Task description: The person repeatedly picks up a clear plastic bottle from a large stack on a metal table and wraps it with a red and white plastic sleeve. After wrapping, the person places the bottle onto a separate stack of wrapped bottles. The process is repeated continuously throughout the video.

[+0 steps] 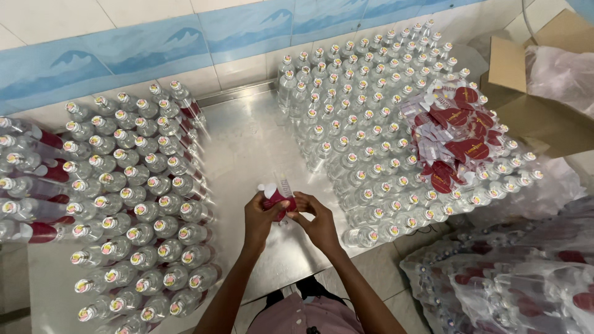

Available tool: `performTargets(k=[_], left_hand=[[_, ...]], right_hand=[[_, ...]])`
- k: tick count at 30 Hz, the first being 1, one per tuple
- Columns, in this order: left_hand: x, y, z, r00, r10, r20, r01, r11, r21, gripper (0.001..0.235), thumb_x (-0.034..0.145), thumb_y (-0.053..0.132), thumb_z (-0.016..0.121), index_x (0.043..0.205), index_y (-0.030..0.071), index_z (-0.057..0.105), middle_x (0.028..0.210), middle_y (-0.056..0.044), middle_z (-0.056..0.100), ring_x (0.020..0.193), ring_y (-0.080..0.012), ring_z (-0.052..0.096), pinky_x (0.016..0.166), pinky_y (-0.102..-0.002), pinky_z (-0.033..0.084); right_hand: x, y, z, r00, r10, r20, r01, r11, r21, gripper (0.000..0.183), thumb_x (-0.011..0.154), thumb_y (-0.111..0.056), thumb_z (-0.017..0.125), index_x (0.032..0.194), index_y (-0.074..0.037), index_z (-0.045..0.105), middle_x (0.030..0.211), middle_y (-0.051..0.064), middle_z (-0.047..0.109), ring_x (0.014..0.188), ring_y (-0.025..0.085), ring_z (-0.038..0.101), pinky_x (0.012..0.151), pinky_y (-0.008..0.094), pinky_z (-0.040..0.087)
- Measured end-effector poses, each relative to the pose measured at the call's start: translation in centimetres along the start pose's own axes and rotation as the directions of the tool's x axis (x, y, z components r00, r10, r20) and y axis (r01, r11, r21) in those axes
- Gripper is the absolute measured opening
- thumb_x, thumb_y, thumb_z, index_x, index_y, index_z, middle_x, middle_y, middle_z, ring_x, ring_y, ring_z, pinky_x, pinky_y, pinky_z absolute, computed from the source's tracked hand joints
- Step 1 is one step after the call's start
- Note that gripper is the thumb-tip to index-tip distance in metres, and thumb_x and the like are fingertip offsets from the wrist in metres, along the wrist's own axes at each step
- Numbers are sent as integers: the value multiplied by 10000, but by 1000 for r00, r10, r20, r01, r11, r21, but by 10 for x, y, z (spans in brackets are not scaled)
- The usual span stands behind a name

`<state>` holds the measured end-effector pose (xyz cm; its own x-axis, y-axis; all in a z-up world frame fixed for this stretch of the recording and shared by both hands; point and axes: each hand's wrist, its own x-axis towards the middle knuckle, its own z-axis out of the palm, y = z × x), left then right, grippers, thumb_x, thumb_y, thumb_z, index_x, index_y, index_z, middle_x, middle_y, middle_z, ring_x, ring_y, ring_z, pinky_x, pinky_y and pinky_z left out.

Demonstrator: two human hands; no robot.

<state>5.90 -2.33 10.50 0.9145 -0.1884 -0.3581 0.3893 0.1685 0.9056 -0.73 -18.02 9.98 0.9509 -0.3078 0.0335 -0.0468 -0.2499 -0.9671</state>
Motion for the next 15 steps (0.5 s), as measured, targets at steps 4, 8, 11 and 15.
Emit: performTargets(k=[4,8,11,15], left_hand=[[47,-51,-13,994,104,32,-104,995,-14,389,813,92,1001,1010,0,679,826,-108,709,731,-172,756,682,-287,625],[43,-42,-10,980,198,1,-196,971,137,540,767,204,1059,1020,27,616,877,-93,613,781,-175,682,731,-319,612],[33,-28,-4,968,251,4,-244,936,254,556,797,226,1036,1132,12,647,1019,-112,587,843,-223,687,824,-368,614],[26,-35,-4,947,321,-7,-298,887,352,625,773,315,1037,1237,43,720,1155,-107,641,1001,-274,712,931,-420,586]], right_hand=[[24,20,2,998,25,52,-24,1000,-13,515,892,-43,901,1387,-93,767,1102,179,855,1077,321,824,1032,472,633],[34,21,5,997,8,83,-8,1000,7,465,914,-41,878,1363,-126,790,1099,153,866,1081,273,822,1030,458,627],[36,27,9,996,-12,86,9,999,38,382,945,-15,836,1310,-126,816,1111,133,871,1138,270,802,1062,486,595],[37,55,12,996,0,86,-8,995,95,341,948,-12,831,1270,-126,839,1146,101,873,1167,238,783,1072,462,584]])
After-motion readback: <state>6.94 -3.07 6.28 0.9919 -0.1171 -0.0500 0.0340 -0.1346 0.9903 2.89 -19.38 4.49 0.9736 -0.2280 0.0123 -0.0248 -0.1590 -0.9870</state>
